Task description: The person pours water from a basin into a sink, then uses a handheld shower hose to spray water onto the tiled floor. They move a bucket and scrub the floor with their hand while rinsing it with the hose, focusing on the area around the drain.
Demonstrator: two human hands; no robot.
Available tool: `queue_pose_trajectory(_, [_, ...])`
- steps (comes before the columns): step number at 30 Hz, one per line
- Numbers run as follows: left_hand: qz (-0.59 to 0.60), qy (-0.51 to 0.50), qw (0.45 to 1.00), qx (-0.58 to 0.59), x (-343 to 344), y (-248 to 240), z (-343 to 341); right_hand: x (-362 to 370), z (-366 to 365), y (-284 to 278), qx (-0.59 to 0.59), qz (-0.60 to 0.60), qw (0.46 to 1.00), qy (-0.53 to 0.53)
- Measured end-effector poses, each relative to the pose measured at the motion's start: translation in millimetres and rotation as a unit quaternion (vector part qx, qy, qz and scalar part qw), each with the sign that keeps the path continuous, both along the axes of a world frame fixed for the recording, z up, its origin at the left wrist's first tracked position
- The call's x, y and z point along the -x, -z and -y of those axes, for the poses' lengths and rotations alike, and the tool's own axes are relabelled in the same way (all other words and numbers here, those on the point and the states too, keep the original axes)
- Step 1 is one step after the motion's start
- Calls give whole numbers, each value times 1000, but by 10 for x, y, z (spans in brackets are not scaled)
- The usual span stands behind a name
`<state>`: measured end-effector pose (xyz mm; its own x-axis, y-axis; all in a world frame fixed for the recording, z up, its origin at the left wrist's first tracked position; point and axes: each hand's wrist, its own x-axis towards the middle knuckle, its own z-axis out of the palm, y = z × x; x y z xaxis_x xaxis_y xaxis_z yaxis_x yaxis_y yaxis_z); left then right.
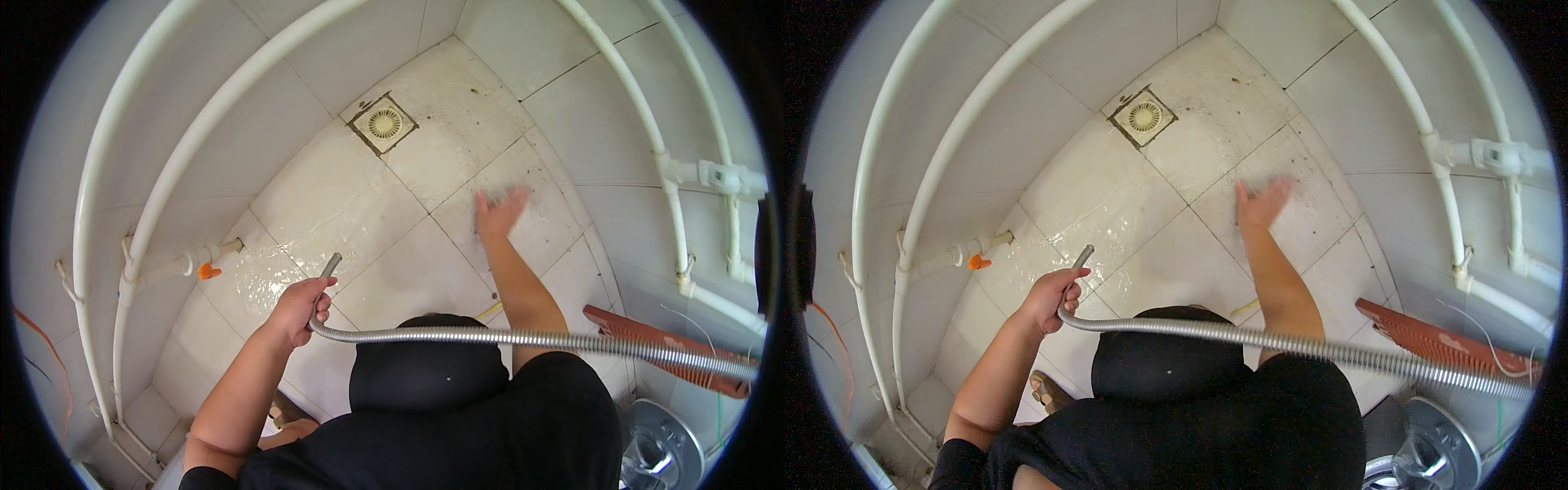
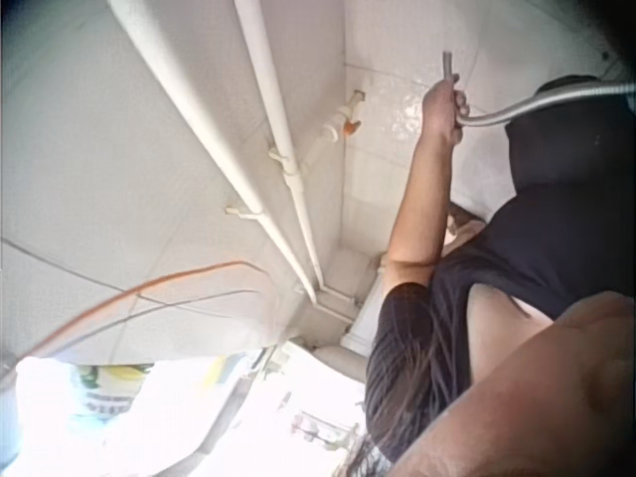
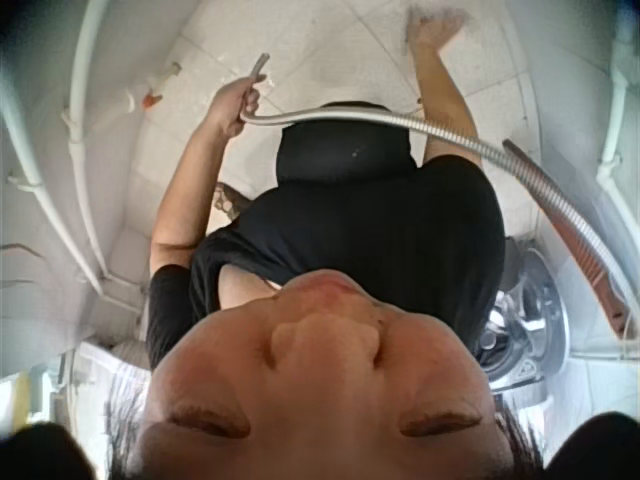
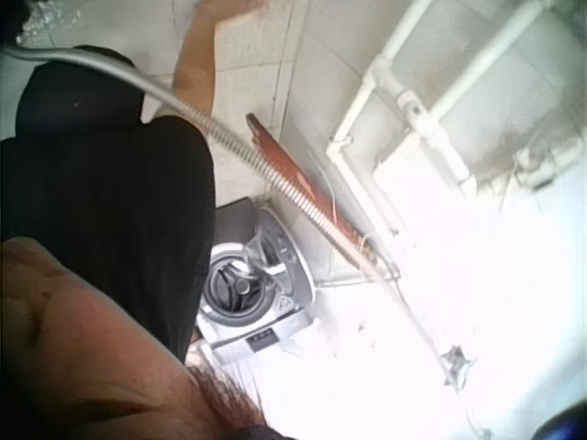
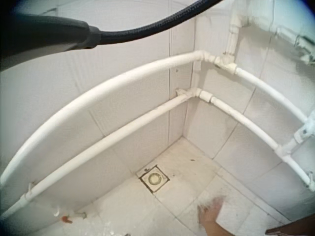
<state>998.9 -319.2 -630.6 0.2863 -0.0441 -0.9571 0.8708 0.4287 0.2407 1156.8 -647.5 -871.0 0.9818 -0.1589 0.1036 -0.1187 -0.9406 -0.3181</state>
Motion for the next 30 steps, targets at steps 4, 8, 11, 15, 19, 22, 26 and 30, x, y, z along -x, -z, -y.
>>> queue_pose_trajectory(4, [-4, -6, 1000, -1, -203, 93, 82, -802, -664, -145, -166, 39, 985, -24])
queue_pose_trajectory(8, [2, -18, 1000, -24, -332, 99, 129, -1108, -324, -216, -243, 60, 967, -41])
queue_pose_trajectory(11, [31, -22, 999, 2, -430, 134, 70, -906, 787, 65, -85, 137, 983, 88])
queue_pose_trajectory(15, [45, -34, 997, 60, -349, 146, 90, -546, 1632, 472, 123, 103, 953, 258])
queue_pose_trajectory(19, [58, -16, 995, 74, -300, 125, 148, -1034, 520, 128, -154, 70, 969, 178])
queue_pose_trajectory(22, [106, -30, 991, 82, -342, 91, 209, -1341, -260, 228, -258, -2, 965, 37])
queue_pose_trajectory(26, [140, -13, 988, 63, -353, -28, 214, -1215, -718, -37, -365, 4, 926, -101])
queue_pose_trajectory(30, [137, -13, 990, 41, -211, -85, 161, -594, -446, -236, -245, 63, 965, -74])
